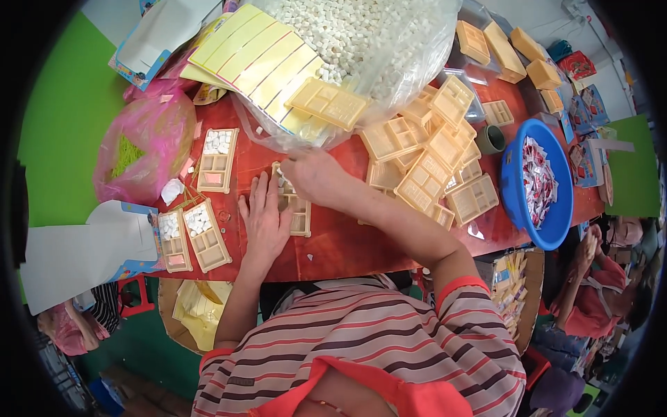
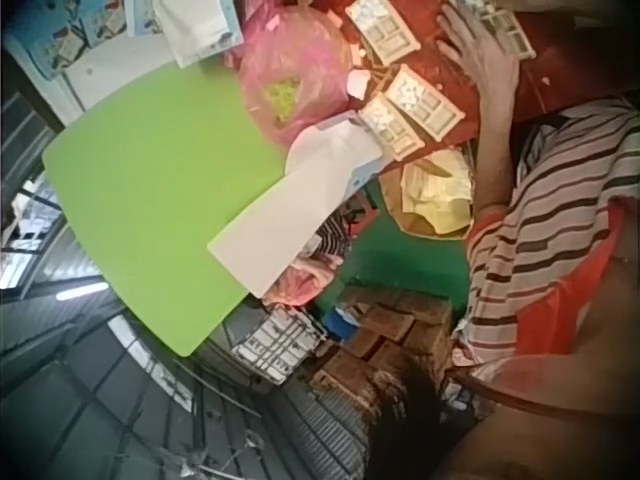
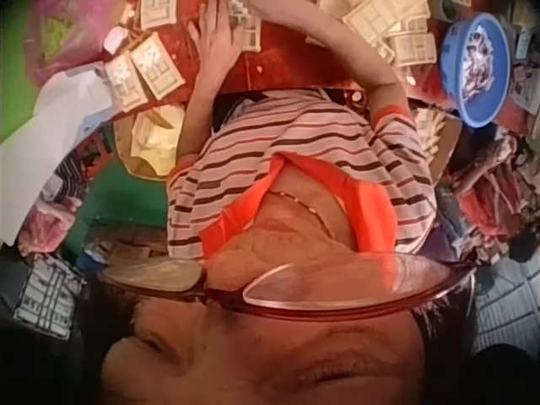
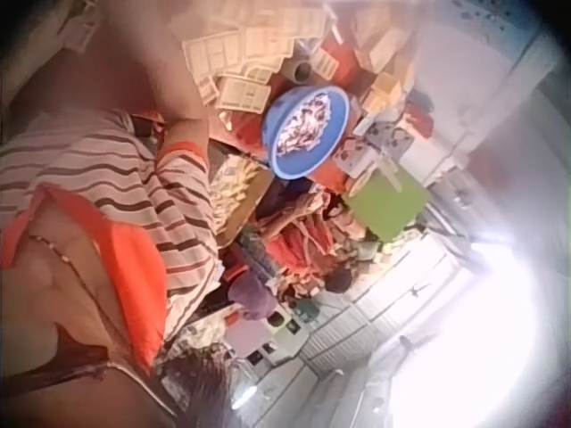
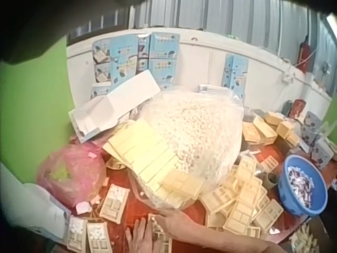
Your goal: Packaging small toy components into multi-compartment plastic trays and sealing them with labels.
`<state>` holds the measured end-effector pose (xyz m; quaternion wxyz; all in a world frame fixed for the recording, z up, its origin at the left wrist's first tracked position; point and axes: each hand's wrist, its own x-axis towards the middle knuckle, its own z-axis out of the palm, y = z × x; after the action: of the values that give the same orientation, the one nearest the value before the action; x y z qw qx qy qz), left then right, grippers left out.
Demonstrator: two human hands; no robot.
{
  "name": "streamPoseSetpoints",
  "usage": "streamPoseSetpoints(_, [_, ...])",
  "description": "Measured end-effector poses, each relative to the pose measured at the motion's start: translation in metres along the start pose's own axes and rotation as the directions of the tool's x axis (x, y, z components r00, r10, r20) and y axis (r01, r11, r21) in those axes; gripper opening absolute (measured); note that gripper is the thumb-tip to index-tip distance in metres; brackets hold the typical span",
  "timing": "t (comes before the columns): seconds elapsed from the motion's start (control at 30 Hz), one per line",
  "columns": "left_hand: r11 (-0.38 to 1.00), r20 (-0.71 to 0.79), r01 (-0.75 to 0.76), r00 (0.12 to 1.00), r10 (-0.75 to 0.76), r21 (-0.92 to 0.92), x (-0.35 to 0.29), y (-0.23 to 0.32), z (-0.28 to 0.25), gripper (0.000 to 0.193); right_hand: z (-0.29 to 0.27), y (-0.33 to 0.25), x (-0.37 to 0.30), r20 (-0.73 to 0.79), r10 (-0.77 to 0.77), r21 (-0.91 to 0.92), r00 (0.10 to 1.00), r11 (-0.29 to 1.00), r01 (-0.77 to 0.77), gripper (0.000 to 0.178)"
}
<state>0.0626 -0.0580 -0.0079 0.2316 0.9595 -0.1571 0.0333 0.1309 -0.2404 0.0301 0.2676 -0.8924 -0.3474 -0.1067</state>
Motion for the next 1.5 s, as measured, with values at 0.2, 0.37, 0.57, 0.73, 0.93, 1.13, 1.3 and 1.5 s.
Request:
streamPoseSetpoints(0.2, [0.995, -0.042, -0.003, 0.999, -0.001, -0.095, 0.007, 0.001, -0.01, 0.065, -0.027, 0.001, 0.012, -0.035, 0.105, 0.075, 0.994, 0.992, -0.102, 0.013])
streamPoseSetpoints(0.37, [0.969, -0.195, -0.15, 0.974, 0.111, -0.197, 0.047, 0.013, -0.03, 0.055, -0.068, 0.06, 0.04, -0.311, 0.27, -0.056, 0.911, 0.952, -0.301, 0.013])
streamPoseSetpoints(0.57, [0.914, -0.32, -0.392, 0.884, 0.341, -0.107, 0.191, 0.053, -0.05, 0.035, -0.073, 0.152, 0.038, -0.32, 0.422, -0.382, 0.848, 0.762, -0.524, 0.015])
streamPoseSetpoints(0.73, [0.945, -0.012, -0.296, 0.954, 0.3, 0.137, 0.279, 0.081, -0.014, 0.023, -0.066, 0.157, 0.036, -0.321, 0.462, -0.33, 0.827, 0.764, -0.554, 0.019])
streamPoseSetpoints(0.93, [0.912, 0.114, -0.406, 0.91, 0.398, 0.059, 0.314, 0.075, 0.039, 0.021, -0.078, 0.149, 0.03, -0.268, 0.495, -0.086, 0.826, 0.842, -0.533, 0.024])
streamPoseSetpoints(1.13, [0.959, 0.028, -0.282, 0.959, 0.283, -0.04, 0.304, 0.075, 0.005, 0.015, -0.081, 0.157, 0.015, -0.337, 0.466, 0.031, 0.818, 0.874, -0.485, 0.031])
streamPoseSetpoints(1.3, [0.907, -0.018, -0.324, 0.943, 0.332, -0.269, 0.221, 0.038, -0.026, 0.018, -0.093, 0.061, 0.001, -0.233, 0.489, 0.187, 0.84, 0.871, -0.455, 0.03])
streamPoseSetpoints(1.5, [0.95, 0.118, -0.24, 0.956, 0.267, -0.202, 0.09, 0.014, -0.038, 0.017, -0.038, -0.011, -0.039, -0.049, 0.382, 0.265, 0.923, 0.896, -0.357, 0.033])
